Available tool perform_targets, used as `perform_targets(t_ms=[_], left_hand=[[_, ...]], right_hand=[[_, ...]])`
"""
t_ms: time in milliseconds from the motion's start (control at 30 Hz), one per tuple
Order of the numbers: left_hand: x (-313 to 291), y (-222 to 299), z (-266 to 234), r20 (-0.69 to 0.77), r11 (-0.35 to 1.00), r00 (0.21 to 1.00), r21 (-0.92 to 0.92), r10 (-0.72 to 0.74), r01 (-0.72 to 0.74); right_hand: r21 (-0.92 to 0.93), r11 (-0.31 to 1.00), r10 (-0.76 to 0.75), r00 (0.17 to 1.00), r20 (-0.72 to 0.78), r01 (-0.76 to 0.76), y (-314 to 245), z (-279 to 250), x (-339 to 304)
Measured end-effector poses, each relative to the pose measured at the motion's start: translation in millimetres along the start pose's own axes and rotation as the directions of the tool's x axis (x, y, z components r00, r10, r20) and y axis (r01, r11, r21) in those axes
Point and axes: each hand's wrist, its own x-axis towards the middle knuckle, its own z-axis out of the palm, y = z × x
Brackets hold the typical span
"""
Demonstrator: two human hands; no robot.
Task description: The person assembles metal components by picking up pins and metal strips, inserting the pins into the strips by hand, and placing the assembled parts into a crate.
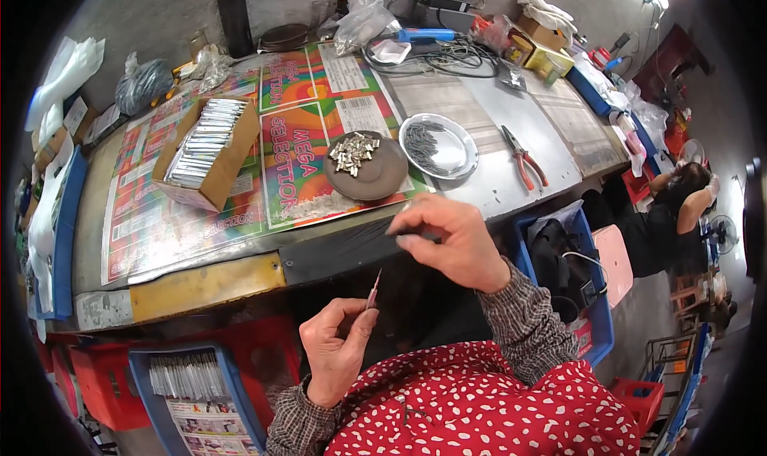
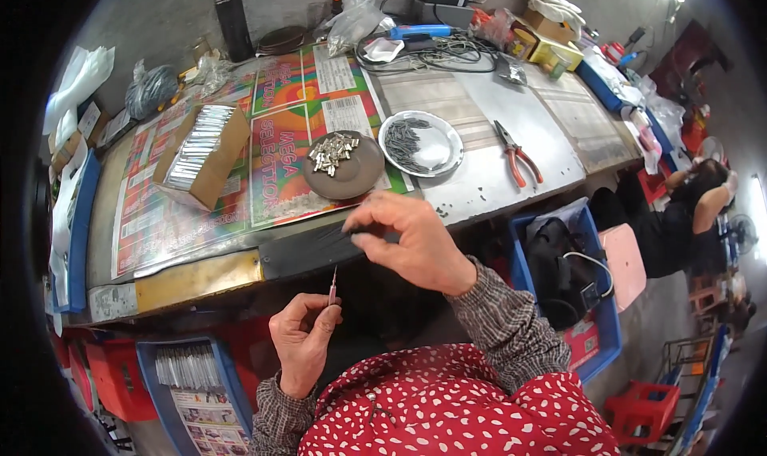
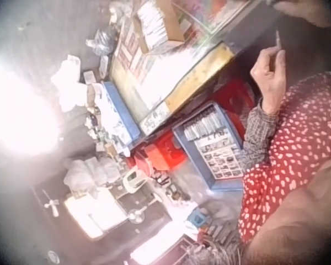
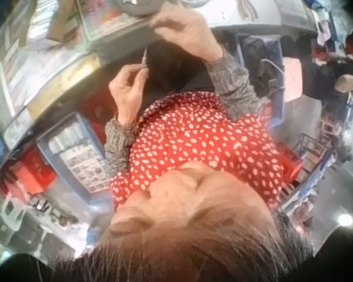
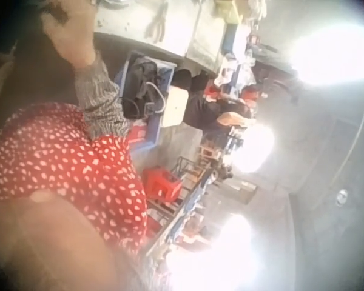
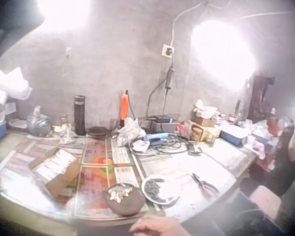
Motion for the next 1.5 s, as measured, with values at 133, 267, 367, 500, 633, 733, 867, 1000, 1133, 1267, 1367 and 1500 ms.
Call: perform_targets(t_ms=[133, 267, 367, 500, 633, 733, 867, 1000, 1133, 1267, 1367, 1500], left_hand=[[-5.1, 6.1, 8.5, 0.05, 0.999, 0.999, 0.034, 0.008, -0.009], [-8.8, 11.8, 16.6, 0.064, 0.998, 0.997, 0.059, 0.032, -0.036], [-9.5, 16.3, 20.8, 0.08, 0.993, 0.995, 0.09, 0.062, -0.069], [-10.2, 20.6, 26.1, 0.1, 0.989, 0.992, 0.115, 0.081, -0.093], [-11.4, 22.3, 29.2, 0.103, 0.988, 0.992, 0.131, 0.069, -0.082], [-11.6, 22.2, 30.9, 0.105, 0.983, 0.991, 0.152, 0.087, -0.103], [-10.3, 19.5, 33.5, 0.104, 0.958, 0.98, 0.215, 0.169, -0.188], [-11.8, 20.8, 33.1, 0.127, 0.963, 0.98, 0.206, 0.151, -0.175], [-12.1, 25.0, 31.8, 0.183, 0.998, 0.983, 0.065, -0.026, 0.014], [-12.8, 28.5, 31.2, 0.247, 0.997, 0.968, 0.065, -0.053, 0.038], [-13.3, 20.4, 36.2, 0.196, 0.987, 0.973, 0.081, 0.119, -0.137], [-11.6, 25.0, 43.3, 0.127, 0.867, 0.938, 0.356, 0.324, -0.348]], right_hand=[[0.499, 0.851, 0.154, 0.986, 0.059, -0.163, -5.1, 2.6, -23.4], [0.556, 0.821, 0.126, 0.991, 0.041, -0.128, -5.7, 0.9, -34.2], [0.634, 0.761, 0.155, 0.987, 0.027, -0.137, -9.6, -2.7, -40.3], [0.607, 0.786, 0.147, 0.989, 0.0, -0.116, -10.5, -5.0, -46.3], [0.571, 0.815, 0.135, 0.991, -0.02, -0.1, -12.8, -7.4, -51.7], [0.537, 0.842, 0.092, 0.994, -0.052, -0.05, -9.5, -4.0, -54.9], [0.462, 0.887, 0.028, 0.999, -0.029, -0.011, -3.5, -0.6, -59.2], [0.448, 0.893, 0.05, 0.999, -0.018, -0.037, -7.6, -2.9, -60.1], [0.526, 0.846, 0.057, 0.995, 0.079, -0.091, 1.7, -5.1, -60.0], [0.599, 0.791, 0.025, 0.985, 0.173, -0.126, 1.6, -9.0, -60.8], [0.475, 0.88, -0.043, 0.997, 0.063, 0.008, 9.4, -4.8, -62.3], [0.601, 0.796, 0.119, 0.992, -0.048, -0.067, 4.5, 10.5, -65.7]])
